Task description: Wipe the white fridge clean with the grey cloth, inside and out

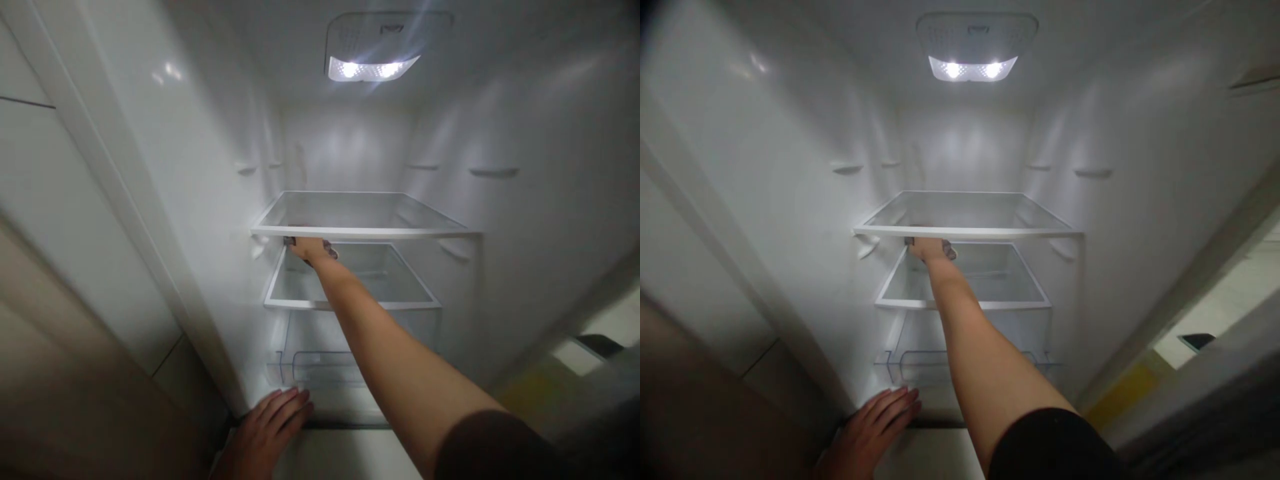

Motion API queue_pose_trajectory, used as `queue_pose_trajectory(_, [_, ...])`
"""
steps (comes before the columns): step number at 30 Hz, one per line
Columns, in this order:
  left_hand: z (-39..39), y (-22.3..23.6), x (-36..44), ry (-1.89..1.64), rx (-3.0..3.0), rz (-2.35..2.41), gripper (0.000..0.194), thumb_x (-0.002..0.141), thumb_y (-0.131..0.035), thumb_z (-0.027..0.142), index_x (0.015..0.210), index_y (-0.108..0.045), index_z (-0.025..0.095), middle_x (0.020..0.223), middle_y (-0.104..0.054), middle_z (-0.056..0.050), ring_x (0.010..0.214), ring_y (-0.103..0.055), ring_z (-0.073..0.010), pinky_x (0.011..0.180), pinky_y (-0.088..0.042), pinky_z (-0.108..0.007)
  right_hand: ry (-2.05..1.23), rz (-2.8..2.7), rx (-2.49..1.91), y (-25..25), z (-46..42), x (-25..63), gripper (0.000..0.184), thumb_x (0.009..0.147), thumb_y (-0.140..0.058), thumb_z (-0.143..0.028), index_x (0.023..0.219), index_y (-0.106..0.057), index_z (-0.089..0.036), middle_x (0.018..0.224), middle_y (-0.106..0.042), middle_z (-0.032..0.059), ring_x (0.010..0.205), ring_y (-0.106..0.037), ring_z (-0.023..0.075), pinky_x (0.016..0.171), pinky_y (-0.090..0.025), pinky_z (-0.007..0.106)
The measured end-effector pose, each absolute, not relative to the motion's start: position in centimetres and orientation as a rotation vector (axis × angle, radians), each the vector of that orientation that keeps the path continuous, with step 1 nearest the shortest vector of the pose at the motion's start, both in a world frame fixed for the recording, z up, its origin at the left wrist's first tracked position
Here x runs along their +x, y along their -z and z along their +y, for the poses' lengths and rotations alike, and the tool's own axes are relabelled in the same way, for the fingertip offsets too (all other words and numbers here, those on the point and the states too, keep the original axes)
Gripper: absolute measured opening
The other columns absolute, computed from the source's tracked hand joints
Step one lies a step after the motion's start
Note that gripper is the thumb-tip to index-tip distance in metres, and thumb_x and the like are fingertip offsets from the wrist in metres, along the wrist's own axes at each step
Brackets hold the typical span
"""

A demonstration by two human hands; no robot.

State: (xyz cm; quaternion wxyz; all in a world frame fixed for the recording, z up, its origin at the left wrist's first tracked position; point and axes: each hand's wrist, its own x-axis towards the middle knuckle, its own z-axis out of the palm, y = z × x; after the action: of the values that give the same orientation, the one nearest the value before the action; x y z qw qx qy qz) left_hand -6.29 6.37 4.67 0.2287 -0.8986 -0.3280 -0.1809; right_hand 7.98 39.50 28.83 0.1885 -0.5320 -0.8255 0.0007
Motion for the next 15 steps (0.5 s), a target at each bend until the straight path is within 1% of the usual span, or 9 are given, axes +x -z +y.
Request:
queue_pose_trajectory(1, [6.3, -4.9, -6.3, 0.515, -2.482, -0.902, 0.106, 0.093, -0.050, 0.095, 0.172, -0.044, 0.025, 0.168, -0.058, 0.001, 0.147, -0.053, -0.0256, 0.121, -0.043, -0.036, -0.031, -2.337, -1.536, -29.1, 39.0, 8.2, 0.043, 0.111, -0.062, -0.041, 0.147, -0.068, -0.019, 0.150, -0.064, 0.0160, 0.137, -0.063, 0.0323, 0.116, -0.053, 0.048])
queue_pose_trajectory(2, [6.3, -5.1, -6.3, 0.525, -2.491, -0.909, 0.108, 0.091, -0.052, 0.095, 0.173, -0.043, 0.025, 0.168, -0.058, 0.000, 0.146, -0.055, -0.0263, 0.120, -0.044, -0.037, -0.060, -2.348, -1.578, -29.3, 38.4, 8.5, 0.041, 0.111, -0.062, -0.043, 0.142, -0.070, -0.017, 0.145, -0.067, 0.0158, 0.134, -0.065, 0.0311, 0.115, -0.054, 0.050])
queue_pose_trajectory(5, [6.1, -5.2, -6.3, 0.540, -2.534, -0.943, 0.107, 0.092, -0.060, 0.089, 0.175, -0.038, 0.026, 0.168, -0.058, -0.003, 0.145, -0.059, -0.0280, 0.120, -0.045, -0.038, -0.140, -2.352, -1.714, -30.0, 36.7, 10.4, 0.042, 0.111, -0.066, -0.048, 0.135, -0.072, -0.014, 0.136, -0.071, 0.0141, 0.127, -0.069, 0.0280, 0.113, -0.057, 0.052])
queue_pose_trajectory(9, [6.1, -4.6, -6.4, 0.549, -2.549, -0.943, 0.102, 0.094, -0.064, 0.082, 0.174, -0.039, 0.024, 0.171, -0.055, -0.004, 0.149, -0.056, -0.0287, 0.126, -0.039, -0.039, -0.173, -2.293, -1.885, -30.6, 34.4, 14.8, 0.045, 0.111, -0.066, -0.050, 0.140, -0.070, -0.016, 0.140, -0.069, 0.0139, 0.129, -0.068, 0.0282, 0.111, -0.059, 0.051])
queue_pose_trajectory(11, [6.1, -4.4, -6.5, 0.563, -2.533, -0.927, 0.099, 0.094, -0.067, 0.077, 0.174, -0.040, 0.024, 0.170, -0.055, -0.004, 0.149, -0.055, -0.0284, 0.127, -0.037, -0.038, -0.158, -2.252, -1.973, -30.7, 33.4, 17.5, 0.044, 0.111, -0.067, -0.050, 0.139, -0.070, -0.015, 0.141, -0.068, 0.0139, 0.130, -0.067, 0.0287, 0.111, -0.059, 0.052])
queue_pose_trajectory(15, [6.3, -4.3, -6.6, 0.568, -2.515, -0.889, 0.100, 0.090, -0.075, 0.069, 0.173, -0.042, 0.023, 0.169, -0.056, -0.003, 0.147, -0.057, -0.0286, 0.125, -0.040, -0.038, -0.112, -2.166, -2.122, -30.8, 32.2, 22.7, 0.040, 0.110, -0.070, -0.045, 0.135, -0.070, -0.014, 0.138, -0.068, 0.0133, 0.127, -0.068, 0.0279, 0.111, -0.059, 0.052])
